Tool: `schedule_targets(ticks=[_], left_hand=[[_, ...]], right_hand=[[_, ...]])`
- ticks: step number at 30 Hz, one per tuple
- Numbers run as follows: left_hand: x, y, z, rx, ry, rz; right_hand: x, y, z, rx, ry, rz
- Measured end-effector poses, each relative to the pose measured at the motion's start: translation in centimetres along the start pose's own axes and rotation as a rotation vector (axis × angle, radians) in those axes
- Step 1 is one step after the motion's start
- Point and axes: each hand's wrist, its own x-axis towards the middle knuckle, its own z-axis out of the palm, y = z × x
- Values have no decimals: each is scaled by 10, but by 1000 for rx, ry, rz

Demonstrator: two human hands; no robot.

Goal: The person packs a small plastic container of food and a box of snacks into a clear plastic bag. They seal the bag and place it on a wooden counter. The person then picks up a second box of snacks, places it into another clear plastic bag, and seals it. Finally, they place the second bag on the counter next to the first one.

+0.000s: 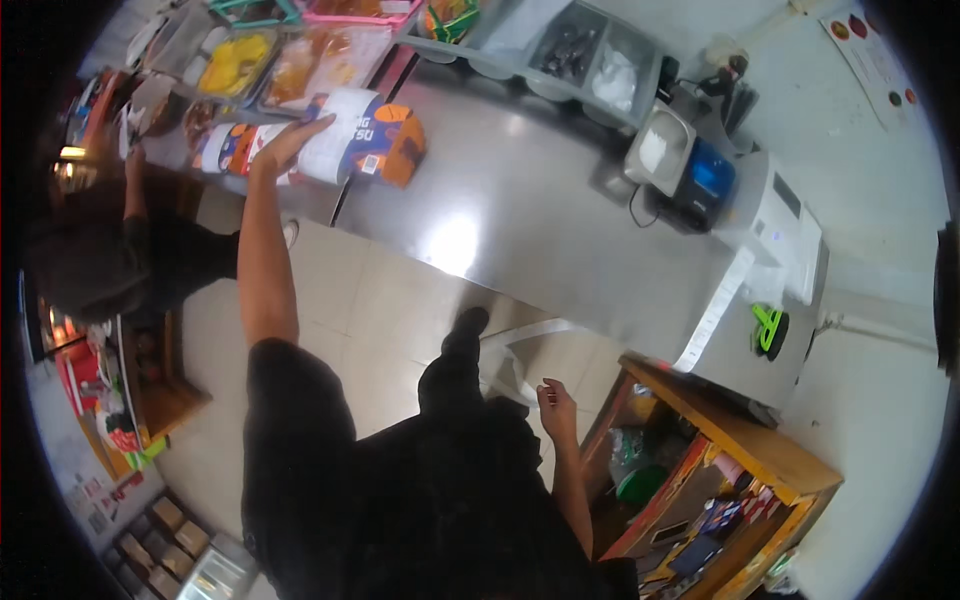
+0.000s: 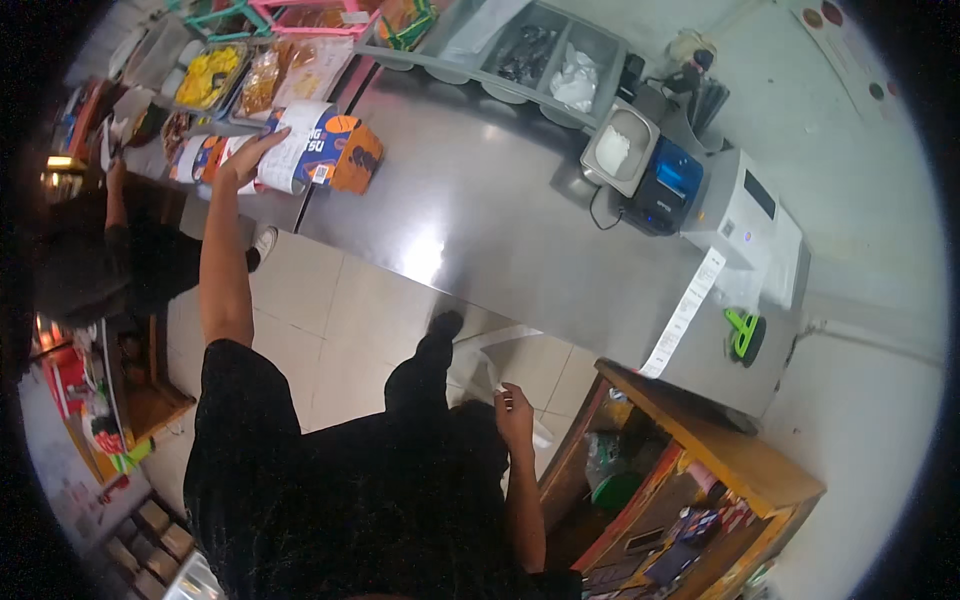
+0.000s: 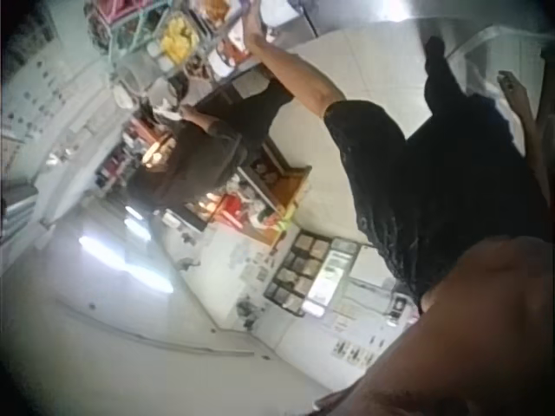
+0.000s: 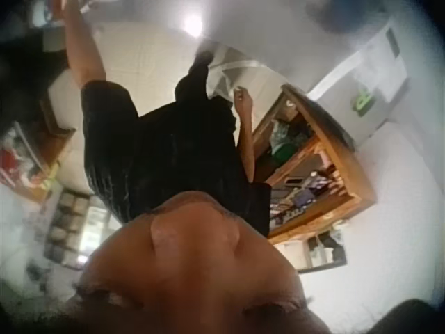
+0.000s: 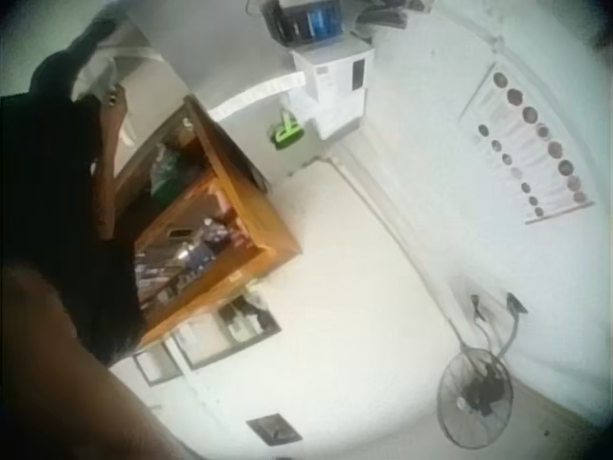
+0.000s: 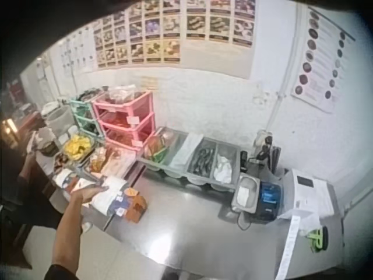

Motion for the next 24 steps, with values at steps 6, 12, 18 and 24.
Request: schedule_targets(ticks=[6,12,18,24], left_hand=[[-1,0,70,148,15,167],[22,-6,212,191,-166,299],[26,3,322,164,-181,405],[23,2,344,376,80,614]], right_hand=[[-4,7,35,-11,-53,-3],[-2,-2,39,47,33,-8],[-11,19,20,139,327,-11],[-71,117,55,249,629,219]])
